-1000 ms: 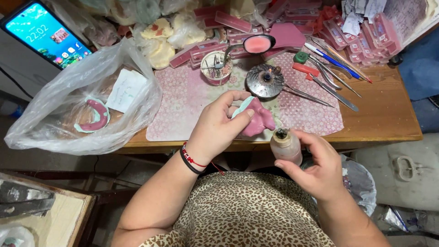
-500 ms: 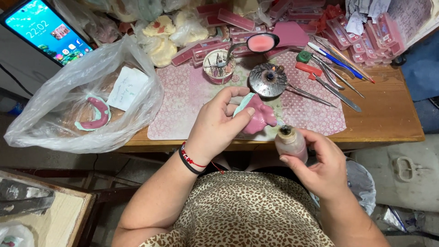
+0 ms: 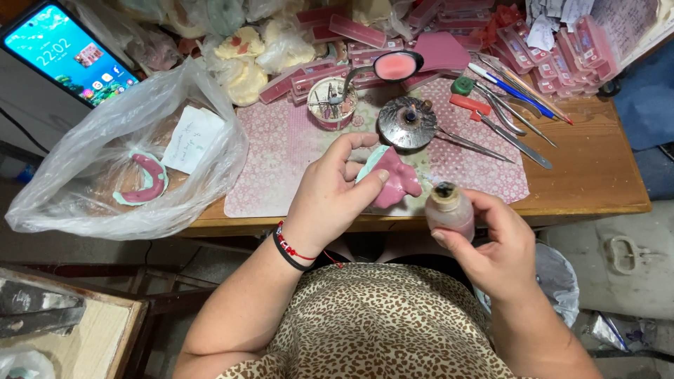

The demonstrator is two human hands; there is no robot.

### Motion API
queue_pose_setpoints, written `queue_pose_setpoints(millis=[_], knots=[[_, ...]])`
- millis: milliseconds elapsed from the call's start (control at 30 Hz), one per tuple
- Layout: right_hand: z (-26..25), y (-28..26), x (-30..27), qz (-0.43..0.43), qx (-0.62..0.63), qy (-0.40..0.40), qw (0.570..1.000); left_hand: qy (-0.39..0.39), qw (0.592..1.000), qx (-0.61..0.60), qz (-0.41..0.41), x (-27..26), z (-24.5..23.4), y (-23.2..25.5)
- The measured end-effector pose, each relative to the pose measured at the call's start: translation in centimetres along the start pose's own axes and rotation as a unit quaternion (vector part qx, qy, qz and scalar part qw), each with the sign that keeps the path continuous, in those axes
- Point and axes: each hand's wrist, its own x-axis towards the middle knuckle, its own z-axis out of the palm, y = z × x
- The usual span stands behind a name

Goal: Adjusting and refining the pink base of a dental prosthetic on a model using a metal tool and liquid adhesive.

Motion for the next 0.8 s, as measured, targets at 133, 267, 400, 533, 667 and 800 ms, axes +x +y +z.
queue_pose_setpoints(millis=[133, 267, 400, 533, 667, 800], knots=[[-1.9, 3.4, -1.3, 0.041, 0.069, 0.023, 0.996, -0.013, 1.0, -0.003, -0.007, 0.2, 0.4, 0.1], [-5.6, 7.3, -0.3, 0.114, 0.068, 0.107, 0.985, -0.003, 0.998, 0.061, -0.033, 0.2, 0.9, 0.4], [-10.5, 12.7, 1.8, 0.077, 0.003, 0.167, 0.983, -0.059, 0.987, -0.13, -0.071, 0.7, 0.6, -2.1], [-12.9, 17.7, 2.7, 0.093, -0.036, 0.189, 0.977, -0.133, 0.969, -0.209, 0.015, 1.2, 0.2, -3.3], [-13.4, 20.2, 2.9, 0.026, -0.022, 0.188, 0.982, -0.114, 0.97, -0.211, -0.034, 1.8, -0.3, -3.8], [-10.5, 15.1, 2.8, -0.087, -0.229, 0.327, 0.913, -0.116, 0.965, -0.23, -0.055, 2.1, -0.9, -3.6]])
